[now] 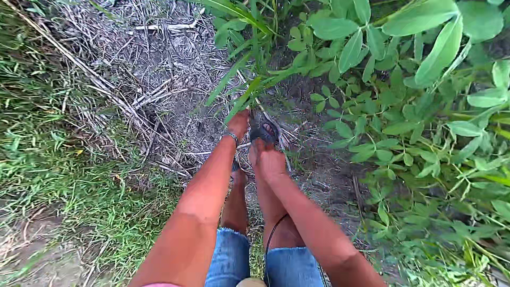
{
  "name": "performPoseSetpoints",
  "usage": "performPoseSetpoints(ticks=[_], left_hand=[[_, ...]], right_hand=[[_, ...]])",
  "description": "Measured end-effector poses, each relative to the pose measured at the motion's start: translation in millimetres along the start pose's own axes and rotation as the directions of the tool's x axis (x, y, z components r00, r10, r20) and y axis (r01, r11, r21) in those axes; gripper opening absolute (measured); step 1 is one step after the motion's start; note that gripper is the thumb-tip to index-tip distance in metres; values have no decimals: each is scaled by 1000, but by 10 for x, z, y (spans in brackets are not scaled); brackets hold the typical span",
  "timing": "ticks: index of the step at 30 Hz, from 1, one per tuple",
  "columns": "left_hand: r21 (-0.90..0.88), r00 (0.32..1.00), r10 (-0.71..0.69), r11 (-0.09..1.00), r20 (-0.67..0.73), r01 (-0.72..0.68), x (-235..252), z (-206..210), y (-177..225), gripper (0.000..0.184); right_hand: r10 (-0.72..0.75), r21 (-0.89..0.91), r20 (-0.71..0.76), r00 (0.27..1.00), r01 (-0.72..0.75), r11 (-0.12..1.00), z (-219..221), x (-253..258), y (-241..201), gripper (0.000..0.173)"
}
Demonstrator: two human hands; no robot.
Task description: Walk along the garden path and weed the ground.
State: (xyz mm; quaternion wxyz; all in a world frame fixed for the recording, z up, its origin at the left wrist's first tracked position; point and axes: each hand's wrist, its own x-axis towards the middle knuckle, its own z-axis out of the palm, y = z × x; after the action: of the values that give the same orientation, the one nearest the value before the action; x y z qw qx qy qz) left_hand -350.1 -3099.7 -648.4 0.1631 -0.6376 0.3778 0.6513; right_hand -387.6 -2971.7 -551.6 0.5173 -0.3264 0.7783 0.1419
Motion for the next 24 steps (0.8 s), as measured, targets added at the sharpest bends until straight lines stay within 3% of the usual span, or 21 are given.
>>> performPoseSetpoints(ticks=[7, 14, 19, 24], left_hand=[[-101, 996, -82, 991, 37, 85, 28, -20, -4, 48], [-107, 998, 5, 994, 57, 1, -392, -274, -187, 42], [-245, 997, -50, 967, 62, 64, -862, -514, -879, 41], [-368, 980, -200, 911, -2, 185, -1345, -785, -1644, 43]], right_hand=[[0, 11, -27, 1000, 0, 1000, -36, -19, -45, 67], [13, 33, -29, 999, -12, 999, 29, -48, 22, 70], [31, 95, 8, 999, -32, 995, -104, -76, 125, 76], [34, 162, -77, 996, -21, 987, -468, -662, 346, 71]])
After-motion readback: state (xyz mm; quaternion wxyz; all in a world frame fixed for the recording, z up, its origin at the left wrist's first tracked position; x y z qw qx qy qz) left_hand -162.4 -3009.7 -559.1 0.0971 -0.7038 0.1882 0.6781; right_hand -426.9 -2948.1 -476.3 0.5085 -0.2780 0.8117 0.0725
